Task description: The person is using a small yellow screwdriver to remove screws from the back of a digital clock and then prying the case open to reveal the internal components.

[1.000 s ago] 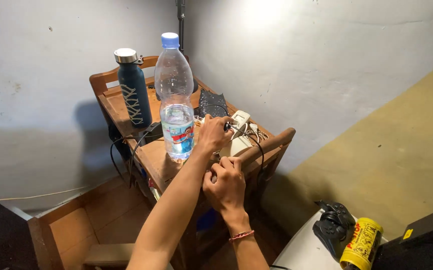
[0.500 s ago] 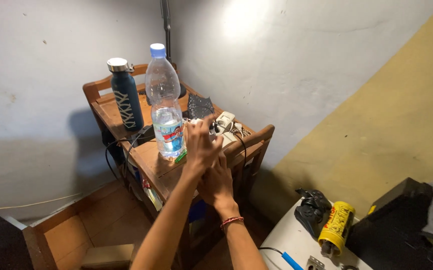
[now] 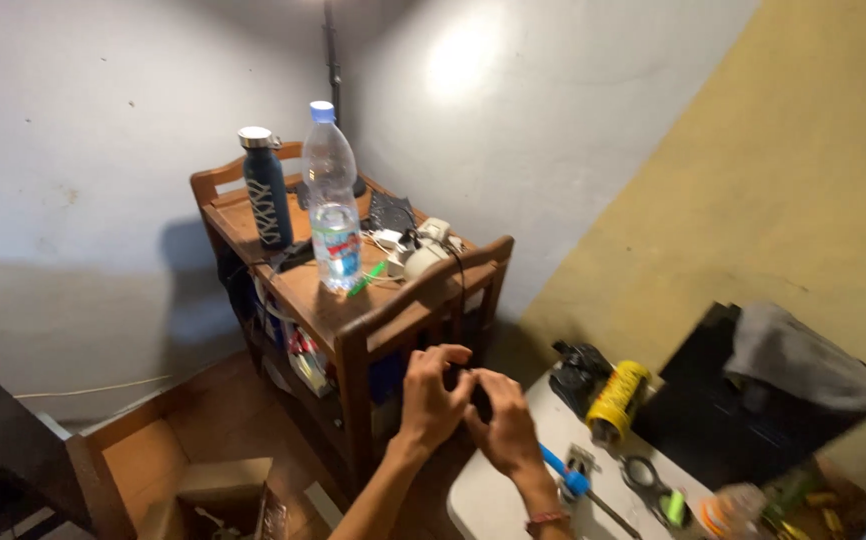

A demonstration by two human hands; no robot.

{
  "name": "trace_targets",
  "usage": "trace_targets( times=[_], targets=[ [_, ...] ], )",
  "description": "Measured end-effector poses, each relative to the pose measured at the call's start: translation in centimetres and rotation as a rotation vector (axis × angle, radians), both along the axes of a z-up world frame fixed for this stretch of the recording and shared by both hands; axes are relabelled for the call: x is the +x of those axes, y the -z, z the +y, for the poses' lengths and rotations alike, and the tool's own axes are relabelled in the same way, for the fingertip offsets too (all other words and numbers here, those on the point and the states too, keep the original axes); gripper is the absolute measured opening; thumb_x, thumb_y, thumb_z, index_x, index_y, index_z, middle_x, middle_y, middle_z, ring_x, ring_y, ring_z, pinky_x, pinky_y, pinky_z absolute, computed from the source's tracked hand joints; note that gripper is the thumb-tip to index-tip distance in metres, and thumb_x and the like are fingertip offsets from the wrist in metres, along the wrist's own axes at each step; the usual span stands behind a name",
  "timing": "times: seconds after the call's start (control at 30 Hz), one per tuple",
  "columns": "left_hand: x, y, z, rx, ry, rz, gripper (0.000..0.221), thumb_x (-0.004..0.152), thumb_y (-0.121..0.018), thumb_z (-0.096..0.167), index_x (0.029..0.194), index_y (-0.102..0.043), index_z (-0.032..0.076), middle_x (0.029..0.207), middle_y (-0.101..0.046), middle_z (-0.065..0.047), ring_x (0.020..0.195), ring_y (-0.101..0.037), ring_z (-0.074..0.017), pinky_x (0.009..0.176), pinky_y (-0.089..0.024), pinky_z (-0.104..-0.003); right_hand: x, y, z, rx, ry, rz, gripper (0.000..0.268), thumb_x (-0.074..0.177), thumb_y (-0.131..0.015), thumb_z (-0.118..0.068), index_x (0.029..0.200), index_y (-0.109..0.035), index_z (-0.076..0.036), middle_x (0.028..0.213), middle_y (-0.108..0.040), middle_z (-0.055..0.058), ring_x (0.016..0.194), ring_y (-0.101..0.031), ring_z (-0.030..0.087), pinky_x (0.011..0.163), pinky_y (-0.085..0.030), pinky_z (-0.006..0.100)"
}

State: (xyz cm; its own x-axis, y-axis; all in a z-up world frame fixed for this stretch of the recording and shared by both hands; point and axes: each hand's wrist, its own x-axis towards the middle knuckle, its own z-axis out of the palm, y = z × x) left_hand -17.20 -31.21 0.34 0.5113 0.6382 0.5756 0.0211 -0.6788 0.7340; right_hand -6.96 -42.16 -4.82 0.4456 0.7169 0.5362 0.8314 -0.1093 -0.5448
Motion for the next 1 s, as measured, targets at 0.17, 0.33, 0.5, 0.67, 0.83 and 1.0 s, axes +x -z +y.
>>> trace_targets(
  times=[0.17,0.33,0.5,0.67,0.83,1.0],
  targets=[
    [2.6,2.2,-11.4,0.005,0.227,-0.11,0.022,0.076,-0.065,0.005,0.096,-0.073,0.013,0.093,-0.074,-0.002,0.086,-0.061,-0.0221,0.08,-0.051,-0.034,0.6,-0.4,-13.6,0.094,0.218,-0.077,0.031,0.095,-0.063,-0.029,0.12,-0.071,-0.013,0.121,-0.073,0.005,0.115,-0.064,0.026,0.104,-0.045,0.039],
    [4.6,3.0,-24.0,0.014,0.537,-0.156,0.022,0.082,-0.061,0.0,0.099,-0.07,0.01,0.091,-0.07,-0.004,0.087,-0.057,-0.0243,0.076,-0.05,-0.036,-0.7,-1.2,-27.9,0.174,0.52,-0.105,0.026,0.097,-0.063,-0.029,0.113,-0.073,-0.011,0.117,-0.075,0.006,0.112,-0.068,0.024,0.122,-0.032,0.048],
    [5.3,7.8,-33.9,0.077,0.71,-0.182,0.031,0.07,-0.069,-0.002,0.095,-0.075,0.016,0.09,-0.07,-0.004,0.087,-0.066,-0.027,0.081,-0.055,-0.035,-4.0,1.5,-40.6,0.293,0.856,-0.042,0.022,0.085,-0.078,-0.009,0.104,-0.079,-0.018,0.103,-0.074,-0.004,0.101,-0.068,0.016,0.086,-0.056,0.028],
    [3.2,11.8,-38.7,0.158,0.76,-0.155,0.032,0.072,-0.069,-0.003,0.098,-0.074,0.015,0.098,-0.067,-0.003,0.093,-0.061,-0.0251,0.085,-0.051,-0.034,-8.3,4.7,-47.2,0.269,1.01,0.026,0.023,0.086,-0.075,-0.002,0.103,-0.08,-0.016,0.1,-0.075,-0.001,0.101,-0.069,0.019,0.082,-0.057,0.029],
    [2.9,13.5,-38.1,0.332,0.665,-0.138,0.036,0.071,-0.071,-0.001,0.102,-0.073,0.018,0.106,-0.066,-0.004,0.097,-0.058,-0.0251,0.087,-0.047,-0.037,-9.7,6.6,-47.8,0.277,1.022,0.086,0.021,0.088,-0.072,0.0,0.103,-0.08,-0.013,0.098,-0.075,0.002,0.098,-0.067,0.02,0.08,-0.058,0.032],
    [2.5,13.8,-35.7,0.406,0.58,-0.079,0.037,0.075,-0.074,0.015,0.112,-0.071,0.02,0.117,-0.065,-0.002,0.107,-0.056,-0.0266,0.091,-0.041,-0.038,-8.4,9.0,-46.0,0.306,1.025,0.126,0.021,0.092,-0.07,-0.001,0.109,-0.077,-0.012,0.104,-0.074,0.001,0.104,-0.066,0.021,0.08,-0.058,0.031]
  ],
)
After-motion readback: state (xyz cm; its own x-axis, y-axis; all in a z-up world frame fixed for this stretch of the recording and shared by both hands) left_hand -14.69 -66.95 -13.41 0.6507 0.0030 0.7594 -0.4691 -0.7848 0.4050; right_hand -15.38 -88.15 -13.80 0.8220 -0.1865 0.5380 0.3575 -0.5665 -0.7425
